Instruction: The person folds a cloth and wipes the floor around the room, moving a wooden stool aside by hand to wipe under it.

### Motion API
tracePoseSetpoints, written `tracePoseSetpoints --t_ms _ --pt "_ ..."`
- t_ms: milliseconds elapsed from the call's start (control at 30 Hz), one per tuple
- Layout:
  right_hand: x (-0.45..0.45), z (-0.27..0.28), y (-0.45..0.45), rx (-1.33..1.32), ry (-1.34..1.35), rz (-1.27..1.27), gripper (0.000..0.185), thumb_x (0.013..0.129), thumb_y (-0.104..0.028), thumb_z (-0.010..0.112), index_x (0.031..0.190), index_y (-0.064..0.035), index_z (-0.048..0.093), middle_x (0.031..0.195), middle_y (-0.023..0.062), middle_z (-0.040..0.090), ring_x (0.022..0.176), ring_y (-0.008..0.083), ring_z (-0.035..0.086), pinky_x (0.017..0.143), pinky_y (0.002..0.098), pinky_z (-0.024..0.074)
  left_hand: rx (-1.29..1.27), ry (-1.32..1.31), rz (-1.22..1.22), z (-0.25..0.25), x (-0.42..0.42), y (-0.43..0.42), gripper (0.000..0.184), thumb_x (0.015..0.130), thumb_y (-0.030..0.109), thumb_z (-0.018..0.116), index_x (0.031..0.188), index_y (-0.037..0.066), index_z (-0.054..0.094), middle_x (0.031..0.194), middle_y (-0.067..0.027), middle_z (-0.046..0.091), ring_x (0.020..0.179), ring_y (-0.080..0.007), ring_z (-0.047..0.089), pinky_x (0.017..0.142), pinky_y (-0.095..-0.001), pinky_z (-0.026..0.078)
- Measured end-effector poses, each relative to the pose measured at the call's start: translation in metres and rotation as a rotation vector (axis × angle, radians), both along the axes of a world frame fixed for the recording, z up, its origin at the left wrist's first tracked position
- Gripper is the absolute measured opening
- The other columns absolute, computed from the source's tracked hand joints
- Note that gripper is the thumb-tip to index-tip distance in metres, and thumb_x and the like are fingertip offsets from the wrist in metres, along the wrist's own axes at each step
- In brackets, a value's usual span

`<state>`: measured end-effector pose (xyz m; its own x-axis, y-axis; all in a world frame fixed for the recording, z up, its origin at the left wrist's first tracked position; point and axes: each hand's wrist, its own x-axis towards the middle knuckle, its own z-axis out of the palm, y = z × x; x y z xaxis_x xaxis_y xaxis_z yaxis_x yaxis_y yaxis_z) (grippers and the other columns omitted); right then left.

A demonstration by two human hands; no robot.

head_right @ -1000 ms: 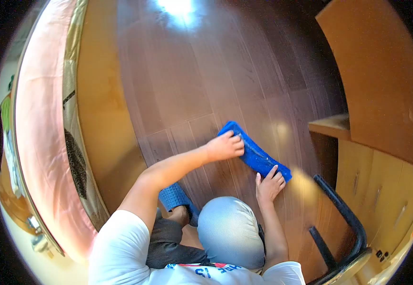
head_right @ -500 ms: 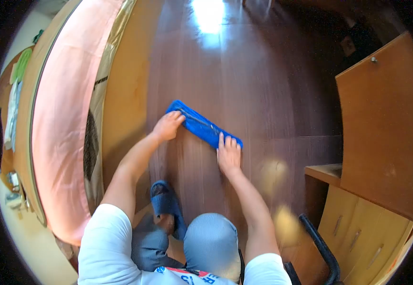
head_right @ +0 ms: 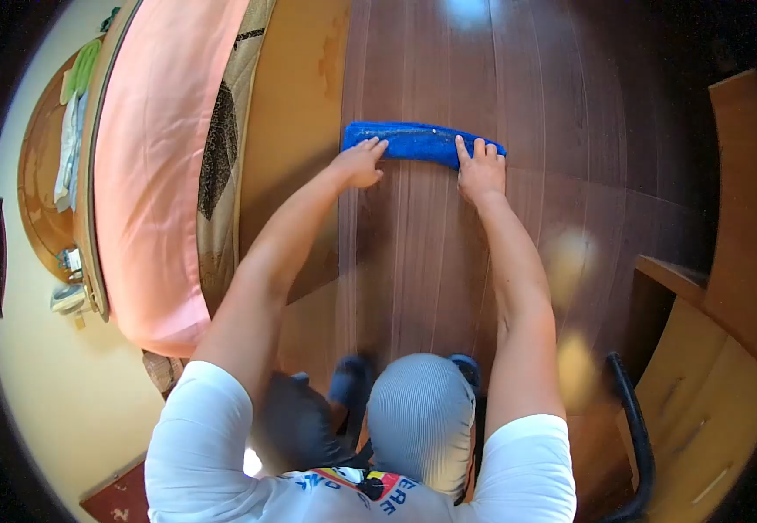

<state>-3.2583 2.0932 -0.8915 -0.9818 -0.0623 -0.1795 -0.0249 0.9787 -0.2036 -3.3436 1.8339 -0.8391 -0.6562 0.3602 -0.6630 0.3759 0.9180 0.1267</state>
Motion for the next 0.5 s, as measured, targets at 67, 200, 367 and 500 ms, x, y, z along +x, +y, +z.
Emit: tracePoseSetpoints --t_ms 67,200,367,500 --pt "-0.001 0.002 0.001 0.025 0.012 0.017 0.064 0.088 -0.018 0.060 0.149 -0.0215 0.044 0.126 0.0133 0.051 0.115 0.0308 0.050 0.096 0.0451 0.0433 0.004 0.121 0.032 -0.013 0.012 0.007 0.078 0.084 0.020 0.059 0.155 0.011 0.028 0.162 -0.0191 0.023 0.149 -0.0379 0.021 0.121 -0.0468 0.022" --pt "0.006 -0.001 -0.004 0.011 0.075 0.015 0.062 0.086 -0.016 0.061 0.147 -0.0174 0.048 0.124 0.0172 0.052 0.111 0.0352 0.051 0.093 0.0457 0.0445 0.171 0.329 0.203 -0.043 0.055 0.010 0.081 0.078 0.014 0.060 0.154 0.011 0.031 0.162 -0.0198 0.021 0.149 -0.0409 0.019 0.121 -0.0497 0.019" --pt "0.032 0.016 -0.001 0.023 0.078 0.079 0.062 0.086 -0.015 0.061 0.147 -0.0166 0.047 0.122 0.0170 0.053 0.111 0.0344 0.051 0.092 0.0445 0.0451 0.202 0.444 0.380 -0.034 0.069 0.030 0.083 0.075 0.009 0.064 0.152 0.012 0.034 0.162 -0.0185 0.022 0.150 -0.0382 0.019 0.121 -0.0477 0.020" --pt "0.033 0.041 0.005 0.016 0.088 0.140 0.065 0.085 -0.012 0.063 0.148 -0.0176 0.046 0.121 0.0157 0.053 0.110 0.0334 0.051 0.093 0.0436 0.0451 0.200 0.442 0.374 -0.012 0.081 0.026 0.085 0.073 0.010 0.068 0.152 0.009 0.034 0.160 -0.0219 0.023 0.148 -0.0407 0.021 0.120 -0.0485 0.022"
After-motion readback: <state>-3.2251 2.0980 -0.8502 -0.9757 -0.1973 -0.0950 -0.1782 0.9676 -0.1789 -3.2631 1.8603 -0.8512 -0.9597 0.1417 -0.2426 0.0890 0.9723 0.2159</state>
